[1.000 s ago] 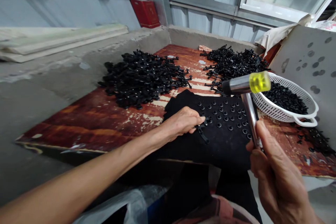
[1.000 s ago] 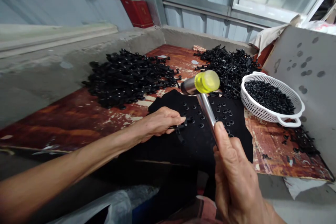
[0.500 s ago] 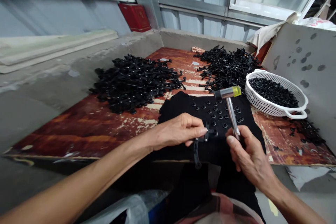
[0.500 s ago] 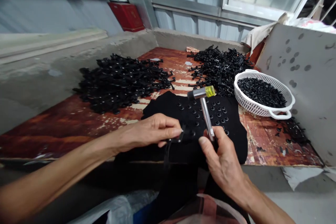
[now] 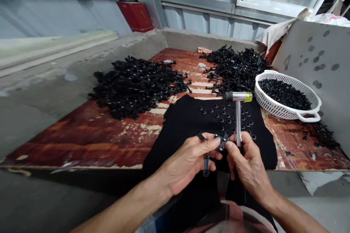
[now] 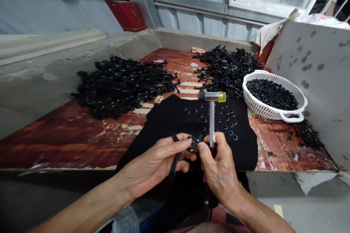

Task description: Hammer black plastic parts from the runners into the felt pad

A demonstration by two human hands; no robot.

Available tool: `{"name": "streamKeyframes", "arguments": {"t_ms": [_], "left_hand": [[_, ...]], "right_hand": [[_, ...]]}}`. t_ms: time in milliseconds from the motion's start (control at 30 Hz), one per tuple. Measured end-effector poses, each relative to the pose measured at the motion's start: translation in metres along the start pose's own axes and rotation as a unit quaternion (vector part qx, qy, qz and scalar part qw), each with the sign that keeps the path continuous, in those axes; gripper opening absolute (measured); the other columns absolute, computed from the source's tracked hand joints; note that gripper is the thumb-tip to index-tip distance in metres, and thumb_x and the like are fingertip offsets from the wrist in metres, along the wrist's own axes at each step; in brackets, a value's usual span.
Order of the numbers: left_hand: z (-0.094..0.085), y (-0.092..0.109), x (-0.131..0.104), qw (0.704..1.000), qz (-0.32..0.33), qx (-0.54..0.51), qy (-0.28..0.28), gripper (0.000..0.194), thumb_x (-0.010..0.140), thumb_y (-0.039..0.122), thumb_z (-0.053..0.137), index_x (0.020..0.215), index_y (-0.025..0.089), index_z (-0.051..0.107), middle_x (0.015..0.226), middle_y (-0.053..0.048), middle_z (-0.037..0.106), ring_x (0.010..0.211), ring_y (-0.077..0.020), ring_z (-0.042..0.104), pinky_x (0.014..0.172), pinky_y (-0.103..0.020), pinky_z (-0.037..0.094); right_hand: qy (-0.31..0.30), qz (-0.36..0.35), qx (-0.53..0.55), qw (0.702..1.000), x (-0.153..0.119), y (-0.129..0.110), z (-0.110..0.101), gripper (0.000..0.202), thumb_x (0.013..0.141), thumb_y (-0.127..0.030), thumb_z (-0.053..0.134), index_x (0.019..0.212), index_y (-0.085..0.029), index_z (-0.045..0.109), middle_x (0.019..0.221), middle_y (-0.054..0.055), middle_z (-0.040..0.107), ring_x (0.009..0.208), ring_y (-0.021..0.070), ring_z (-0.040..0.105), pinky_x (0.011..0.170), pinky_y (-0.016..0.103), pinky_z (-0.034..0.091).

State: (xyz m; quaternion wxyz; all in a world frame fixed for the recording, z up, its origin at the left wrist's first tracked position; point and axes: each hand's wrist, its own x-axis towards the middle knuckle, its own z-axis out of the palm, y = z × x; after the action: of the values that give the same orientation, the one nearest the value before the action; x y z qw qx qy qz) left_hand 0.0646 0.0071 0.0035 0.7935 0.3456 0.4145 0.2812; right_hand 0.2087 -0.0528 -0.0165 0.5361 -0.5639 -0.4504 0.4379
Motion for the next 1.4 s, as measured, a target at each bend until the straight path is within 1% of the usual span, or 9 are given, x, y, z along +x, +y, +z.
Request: {"name": "streamKeyframes", "arguments": {"t_ms": [100,167,233,300,467,567,667,1133,1400], "left_hand": [[0.003,0.007,0.004,0.998,0.011,0.028,0.047,0.029,0.057,0.022,0.082,0.077,0.016,0.062,0.069,0.000,0.060,0.059,-0.0124,0.057,0.041,-0.019,0.043],[0.001,0.016,0.009,0.996,-0.005,0.055,0.068,0.025,0.058,0.017,0.079,0.073,0.016,0.060,0.060,0.003,0.054,0.049,-0.0093,0.051,0.034,-0.016,0.034],[-0.004,0.026,0.016,0.993,-0.023,0.075,0.085,0.021,0.060,0.013,0.076,0.070,0.015,0.057,0.053,0.007,0.047,0.041,-0.0054,0.042,0.031,-0.012,0.023],[-0.009,0.032,0.023,0.991,-0.032,0.081,0.097,0.018,0.063,0.009,0.072,0.070,0.015,0.057,0.051,0.008,0.043,0.037,-0.0028,0.036,0.031,-0.011,0.018],[-0.011,0.037,0.036,0.989,-0.036,0.097,0.104,0.013,0.070,0.007,0.067,0.069,0.014,0.056,0.050,0.008,0.042,0.035,-0.0011,0.032,0.031,-0.010,0.017],[-0.008,0.038,0.040,0.987,-0.025,0.103,0.125,0.013,0.074,0.006,0.064,0.068,0.014,0.055,0.049,0.008,0.040,0.034,-0.0007,0.030,0.030,-0.010,0.017],[-0.006,0.039,0.041,0.985,-0.020,0.108,0.131,0.014,0.075,0.004,0.062,0.068,0.013,0.054,0.049,0.008,0.041,0.034,-0.0003,0.030,0.030,-0.010,0.017],[0.001,0.040,0.045,0.982,-0.028,0.125,0.141,0.017,0.079,0.000,0.061,0.068,0.012,0.053,0.052,0.006,0.048,0.031,0.0008,0.031,0.030,-0.010,0.018],[0.003,0.041,0.046,0.975,-0.025,0.151,0.160,0.020,0.080,0.000,0.061,0.067,0.013,0.051,0.052,0.005,0.052,0.030,0.0010,0.028,0.030,-0.011,0.016]], "right_hand": [[-0.021,0.006,-0.008,1.000,-0.005,0.000,-0.002,0.026,0.091,-0.046,0.056,0.090,-0.021,0.053,0.052,-0.011,0.045,0.036,0.0052,0.038,0.032,0.015,0.031],[-0.024,0.018,-0.010,0.999,-0.011,0.000,-0.007,0.029,0.093,-0.048,0.053,0.097,-0.020,0.055,0.052,-0.010,0.047,0.036,0.0057,0.039,0.033,0.015,0.032],[-0.005,0.032,-0.001,0.999,-0.019,0.000,-0.013,0.031,0.094,-0.050,0.052,0.102,-0.020,0.055,0.053,-0.009,0.049,0.037,0.0063,0.041,0.034,0.015,0.035],[0.025,0.042,0.019,0.999,-0.027,0.003,-0.020,0.030,0.094,-0.051,0.052,0.100,-0.022,0.054,0.052,-0.010,0.050,0.037,0.0064,0.042,0.034,0.014,0.035],[0.055,0.053,0.074,0.994,-0.040,0.017,-0.035,0.024,0.093,-0.048,0.055,0.096,-0.025,0.051,0.053,-0.010,0.052,0.035,0.0071,0.044,0.032,0.016,0.039],[0.070,0.059,0.090,0.992,-0.045,0.024,-0.040,0.023,0.092,-0.046,0.058,0.095,-0.024,0.052,0.074,-0.004,0.060,0.039,0.0049,0.045,0.033,0.016,0.041],[0.072,0.065,0.095,0.991,-0.048,0.027,-0.040,0.023,0.092,-0.045,0.060,0.096,-0.024,0.054,0.087,-0.002,0.060,0.044,0.0032,0.046,0.035,0.015,0.042],[0.041,0.075,0.081,0.993,-0.050,0.028,-0.040,0.022,0.095,-0.046,0.055,0.095,-0.024,0.054,0.084,-0.003,0.058,0.046,0.0030,0.045,0.038,0.015,0.042],[0.031,0.080,0.064,0.994,-0.054,0.032,-0.043,0.021,0.097,-0.046,0.051,0.104,-0.026,0.053,0.082,-0.004,0.058,0.046,0.0046,0.044,0.038,0.015,0.042]]}}
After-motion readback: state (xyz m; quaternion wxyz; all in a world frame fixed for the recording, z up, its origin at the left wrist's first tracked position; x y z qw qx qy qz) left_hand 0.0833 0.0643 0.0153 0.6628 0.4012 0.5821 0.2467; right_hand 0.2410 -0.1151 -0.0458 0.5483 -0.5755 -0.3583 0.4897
